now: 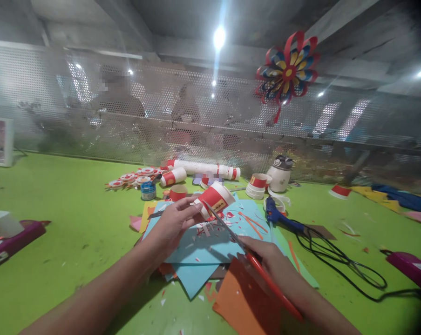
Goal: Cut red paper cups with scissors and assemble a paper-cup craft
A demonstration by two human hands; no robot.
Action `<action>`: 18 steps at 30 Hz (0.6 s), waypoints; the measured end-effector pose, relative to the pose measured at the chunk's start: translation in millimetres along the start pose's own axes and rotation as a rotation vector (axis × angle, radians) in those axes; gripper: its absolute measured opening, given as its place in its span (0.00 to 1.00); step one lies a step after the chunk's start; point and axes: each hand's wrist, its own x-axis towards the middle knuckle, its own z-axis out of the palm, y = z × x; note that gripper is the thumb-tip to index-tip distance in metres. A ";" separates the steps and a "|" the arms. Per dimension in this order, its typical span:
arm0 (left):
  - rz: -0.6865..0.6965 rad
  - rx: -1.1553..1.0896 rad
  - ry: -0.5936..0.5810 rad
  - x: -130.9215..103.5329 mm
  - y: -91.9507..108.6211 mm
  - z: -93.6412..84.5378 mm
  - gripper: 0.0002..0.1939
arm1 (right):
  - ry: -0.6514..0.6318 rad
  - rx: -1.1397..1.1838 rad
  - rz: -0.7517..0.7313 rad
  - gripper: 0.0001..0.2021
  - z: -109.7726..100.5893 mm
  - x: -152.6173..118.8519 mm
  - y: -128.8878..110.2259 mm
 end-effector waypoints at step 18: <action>-0.002 0.007 0.076 -2.0 5.1 3.3 0.18 | 0.025 -0.081 0.024 0.10 1.2 -2.8 -8.6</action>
